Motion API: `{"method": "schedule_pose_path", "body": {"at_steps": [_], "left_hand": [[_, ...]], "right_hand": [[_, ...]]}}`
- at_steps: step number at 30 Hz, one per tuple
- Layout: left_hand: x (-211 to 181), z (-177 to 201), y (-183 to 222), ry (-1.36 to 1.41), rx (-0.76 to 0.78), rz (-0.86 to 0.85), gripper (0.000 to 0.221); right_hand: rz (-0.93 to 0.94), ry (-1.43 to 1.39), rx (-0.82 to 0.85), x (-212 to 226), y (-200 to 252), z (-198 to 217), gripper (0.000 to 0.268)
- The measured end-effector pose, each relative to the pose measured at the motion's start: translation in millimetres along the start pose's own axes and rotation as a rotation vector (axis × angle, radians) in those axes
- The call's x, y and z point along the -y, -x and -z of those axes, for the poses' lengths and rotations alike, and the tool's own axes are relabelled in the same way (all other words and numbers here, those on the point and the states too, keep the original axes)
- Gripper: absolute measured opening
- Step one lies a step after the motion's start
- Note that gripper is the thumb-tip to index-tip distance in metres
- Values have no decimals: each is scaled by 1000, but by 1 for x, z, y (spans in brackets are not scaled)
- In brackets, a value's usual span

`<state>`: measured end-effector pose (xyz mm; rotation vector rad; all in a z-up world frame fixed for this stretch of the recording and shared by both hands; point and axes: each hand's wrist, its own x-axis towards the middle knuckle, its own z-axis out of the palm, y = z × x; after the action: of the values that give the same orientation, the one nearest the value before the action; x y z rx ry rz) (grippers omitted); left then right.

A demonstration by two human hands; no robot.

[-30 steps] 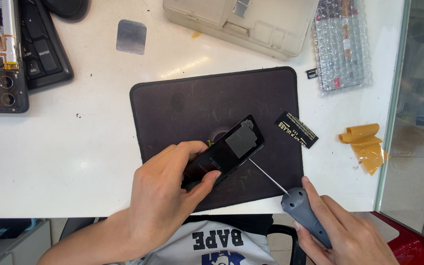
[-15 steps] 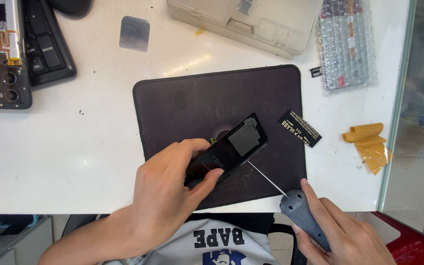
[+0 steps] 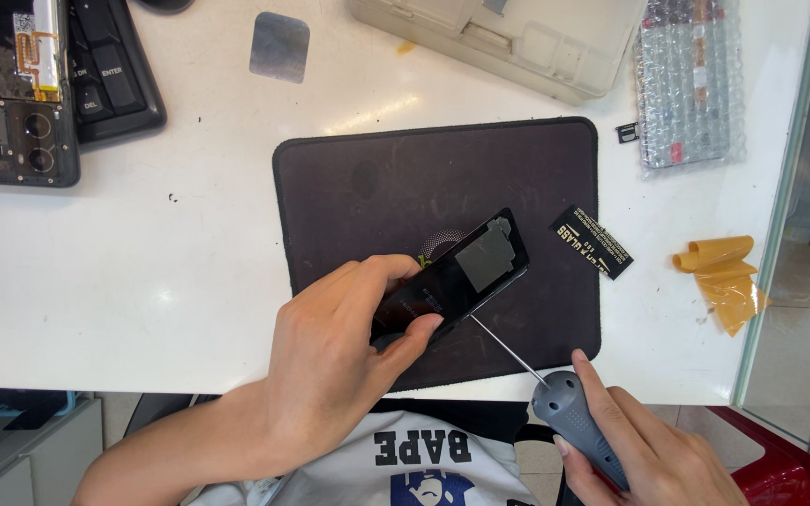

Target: The person disassembles a smartphone using a screwdriver and a precision tool. They remove the back cover, unscrew internal components, and carefully pry open parts of the device's interior.

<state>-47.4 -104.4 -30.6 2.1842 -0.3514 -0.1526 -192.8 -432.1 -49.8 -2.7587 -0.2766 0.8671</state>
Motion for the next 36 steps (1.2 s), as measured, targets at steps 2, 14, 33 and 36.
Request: {"method": "schedule_pose_path", "body": {"at_steps": [2,14,33,36], "left_hand": [[0,0,0,7,4,3,40],[1,1,0,18,15,1,40],[3,2,3,40,4,-20,40],[4,0,2,49,64,34,39]], "right_hand": [[-12,4,29,2,0,1,91],[4,-43,64,5,1,-8,92],[29,-79,86,9,4,-17,90],[67,-75,48,10,4,-17,87]]}}
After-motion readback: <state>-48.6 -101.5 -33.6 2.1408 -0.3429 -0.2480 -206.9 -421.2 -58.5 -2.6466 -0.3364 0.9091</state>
